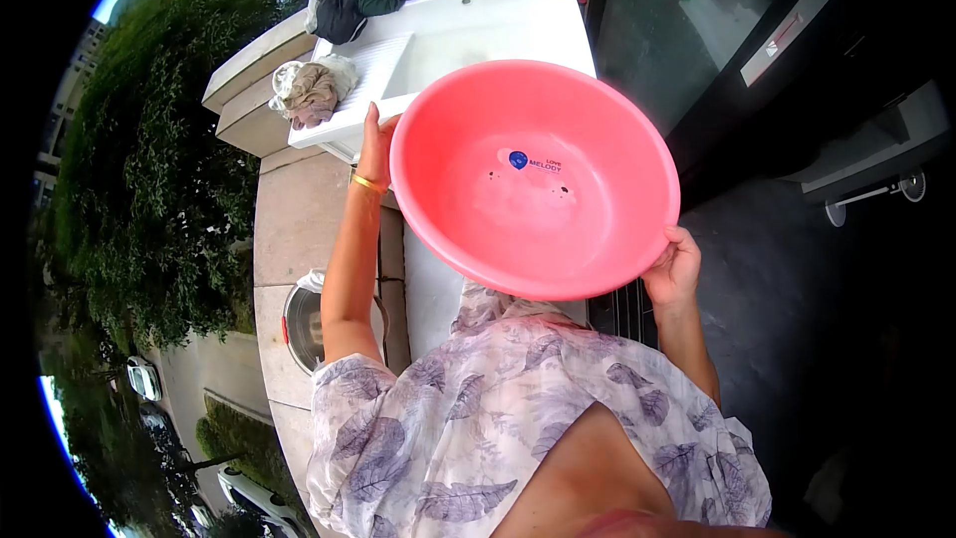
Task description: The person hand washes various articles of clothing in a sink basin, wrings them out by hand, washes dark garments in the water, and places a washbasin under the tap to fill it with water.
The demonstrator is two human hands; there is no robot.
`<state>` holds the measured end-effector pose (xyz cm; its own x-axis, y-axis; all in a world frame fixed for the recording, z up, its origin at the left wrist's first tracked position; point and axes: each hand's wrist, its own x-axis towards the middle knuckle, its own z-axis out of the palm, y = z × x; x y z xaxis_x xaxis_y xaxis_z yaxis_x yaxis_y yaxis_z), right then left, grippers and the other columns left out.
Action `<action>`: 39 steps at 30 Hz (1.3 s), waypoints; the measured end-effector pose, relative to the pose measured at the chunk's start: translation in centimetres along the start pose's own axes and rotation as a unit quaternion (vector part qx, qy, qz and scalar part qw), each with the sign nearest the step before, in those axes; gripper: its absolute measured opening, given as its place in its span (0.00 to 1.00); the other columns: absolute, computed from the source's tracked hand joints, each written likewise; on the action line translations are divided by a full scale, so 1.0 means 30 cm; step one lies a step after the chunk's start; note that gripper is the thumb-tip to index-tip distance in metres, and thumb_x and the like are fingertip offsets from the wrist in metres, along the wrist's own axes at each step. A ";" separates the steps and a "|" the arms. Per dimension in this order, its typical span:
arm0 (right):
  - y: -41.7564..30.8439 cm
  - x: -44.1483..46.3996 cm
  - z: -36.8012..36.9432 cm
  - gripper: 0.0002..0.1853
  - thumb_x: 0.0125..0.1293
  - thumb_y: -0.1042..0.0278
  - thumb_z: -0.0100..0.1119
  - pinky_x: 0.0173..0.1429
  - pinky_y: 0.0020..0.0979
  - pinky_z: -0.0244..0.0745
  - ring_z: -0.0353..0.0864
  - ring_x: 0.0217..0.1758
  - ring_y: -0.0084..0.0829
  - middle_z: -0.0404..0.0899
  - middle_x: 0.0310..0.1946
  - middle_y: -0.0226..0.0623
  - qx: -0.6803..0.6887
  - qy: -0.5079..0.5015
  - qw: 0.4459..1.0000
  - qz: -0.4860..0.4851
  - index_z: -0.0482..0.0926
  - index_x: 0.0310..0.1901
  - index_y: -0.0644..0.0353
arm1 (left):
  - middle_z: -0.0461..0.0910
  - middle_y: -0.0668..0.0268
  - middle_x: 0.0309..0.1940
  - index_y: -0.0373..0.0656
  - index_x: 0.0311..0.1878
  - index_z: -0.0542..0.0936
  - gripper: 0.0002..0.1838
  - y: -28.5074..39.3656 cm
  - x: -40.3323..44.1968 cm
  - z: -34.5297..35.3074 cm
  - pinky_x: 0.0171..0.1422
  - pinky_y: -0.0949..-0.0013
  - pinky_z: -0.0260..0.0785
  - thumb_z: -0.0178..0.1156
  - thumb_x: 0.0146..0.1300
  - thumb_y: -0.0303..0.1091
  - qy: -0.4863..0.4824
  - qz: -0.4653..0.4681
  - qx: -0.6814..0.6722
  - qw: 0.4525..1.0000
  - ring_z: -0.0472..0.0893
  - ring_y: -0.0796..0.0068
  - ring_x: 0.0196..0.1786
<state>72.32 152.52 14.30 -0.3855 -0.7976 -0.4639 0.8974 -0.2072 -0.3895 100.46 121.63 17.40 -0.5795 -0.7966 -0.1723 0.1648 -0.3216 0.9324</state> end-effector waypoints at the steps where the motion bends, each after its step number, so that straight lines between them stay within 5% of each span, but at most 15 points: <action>1: 0.011 0.041 0.047 0.08 0.56 0.71 0.46 0.37 0.27 0.72 0.75 0.29 0.25 0.77 0.27 0.32 -0.004 -0.045 0.999 -0.001 0.74 0.36 0.61 | 0.74 0.55 0.53 0.31 0.58 0.68 0.47 0.042 -0.050 -0.052 0.63 0.64 0.62 0.26 0.60 0.71 0.011 0.009 -0.033 0.999 0.74 0.65 0.56; 3: 0.038 0.128 0.150 0.16 0.56 0.70 0.46 0.54 0.38 0.72 0.80 0.44 0.34 0.81 0.39 0.41 -0.011 -0.133 0.991 -0.006 0.74 0.45 0.65 | 0.76 0.57 0.51 0.34 0.58 0.69 0.48 0.129 -0.164 -0.089 0.58 0.64 0.67 0.26 0.59 0.72 0.045 0.028 -0.056 0.997 0.76 0.68 0.53; 4: 0.061 0.168 0.217 0.15 0.56 0.71 0.46 0.54 0.38 0.72 0.80 0.44 0.34 0.81 0.39 0.40 -0.029 -0.119 0.992 -0.017 0.74 0.45 0.64 | 0.77 0.60 0.48 0.35 0.58 0.69 0.47 0.163 -0.215 -0.104 0.42 0.68 0.75 0.26 0.58 0.72 0.041 0.029 -0.021 0.999 0.79 0.71 0.46; 6: 0.112 0.259 0.344 0.15 0.56 0.71 0.47 0.54 0.38 0.71 0.79 0.46 0.34 0.80 0.41 0.39 -0.036 -0.104 0.993 -0.032 0.74 0.45 0.64 | 0.79 0.62 0.43 0.37 0.59 0.69 0.44 0.207 -0.260 -0.153 0.26 0.76 0.74 0.28 0.61 0.69 0.021 0.035 0.007 0.999 0.81 0.76 0.37; 9: 0.184 0.414 0.533 0.15 0.58 0.70 0.49 0.56 0.37 0.69 0.76 0.49 0.34 0.78 0.44 0.39 -0.069 -0.098 0.993 -0.019 0.72 0.47 0.65 | 0.79 0.62 0.40 0.38 0.56 0.70 0.36 0.266 -0.201 -0.171 0.19 0.80 0.71 0.35 0.65 0.62 0.084 0.069 0.027 0.994 0.80 0.79 0.31; 13: 0.268 0.650 0.727 0.16 0.58 0.69 0.49 0.57 0.35 0.68 0.75 0.49 0.32 0.77 0.44 0.38 -0.090 -0.072 0.993 -0.016 0.71 0.48 0.65 | 0.78 0.65 0.38 0.38 0.51 0.71 0.20 0.369 0.035 -0.266 0.16 0.81 0.70 0.49 0.66 0.46 0.147 0.100 0.043 0.983 0.79 0.81 0.28; 17: 0.329 0.860 0.879 0.15 0.58 0.68 0.49 0.56 0.33 0.69 0.75 0.49 0.32 0.77 0.43 0.38 -0.103 -0.032 0.994 -0.007 0.71 0.46 0.64 | 0.78 0.65 0.27 0.35 0.45 0.71 0.12 0.454 0.319 -0.397 0.18 0.79 0.73 0.52 0.64 0.34 0.118 0.084 0.007 0.989 0.77 0.80 0.19; 24: 0.386 1.151 0.889 0.13 0.55 0.70 0.50 0.50 0.32 0.70 0.76 0.42 0.30 0.78 0.38 0.37 -0.086 0.052 0.994 -0.036 0.73 0.42 0.64 | 0.79 0.62 0.33 0.34 0.46 0.70 0.12 0.452 0.664 -0.567 0.21 0.80 0.73 0.54 0.62 0.30 0.061 0.011 -0.010 0.998 0.79 0.78 0.24; 29: 0.347 1.174 0.842 0.15 0.53 0.71 0.48 0.53 0.33 0.70 0.77 0.46 0.31 0.78 0.41 0.38 -0.116 0.049 0.992 -0.030 0.73 0.44 0.65 | 0.78 0.62 0.38 0.35 0.46 0.71 0.11 0.317 0.730 -0.596 0.38 0.71 0.78 0.53 0.64 0.30 0.027 0.018 -0.022 0.999 0.81 0.76 0.36; 39: 0.225 1.269 0.706 0.17 0.53 0.73 0.47 0.55 0.34 0.70 0.78 0.45 0.33 0.78 0.41 0.38 -0.177 0.049 0.983 -0.024 0.73 0.45 0.66 | 0.79 0.66 0.34 0.36 0.48 0.72 0.11 0.130 0.701 -0.493 0.30 0.78 0.75 0.54 0.62 0.28 0.082 -0.042 -0.035 0.995 0.78 0.81 0.26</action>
<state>68.25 108.77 10.87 -0.4595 -0.7299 -0.5061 0.7542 -0.0196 -0.6564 100.72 96.06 12.73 -0.4559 -0.8364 -0.3043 0.1788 -0.4210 0.8893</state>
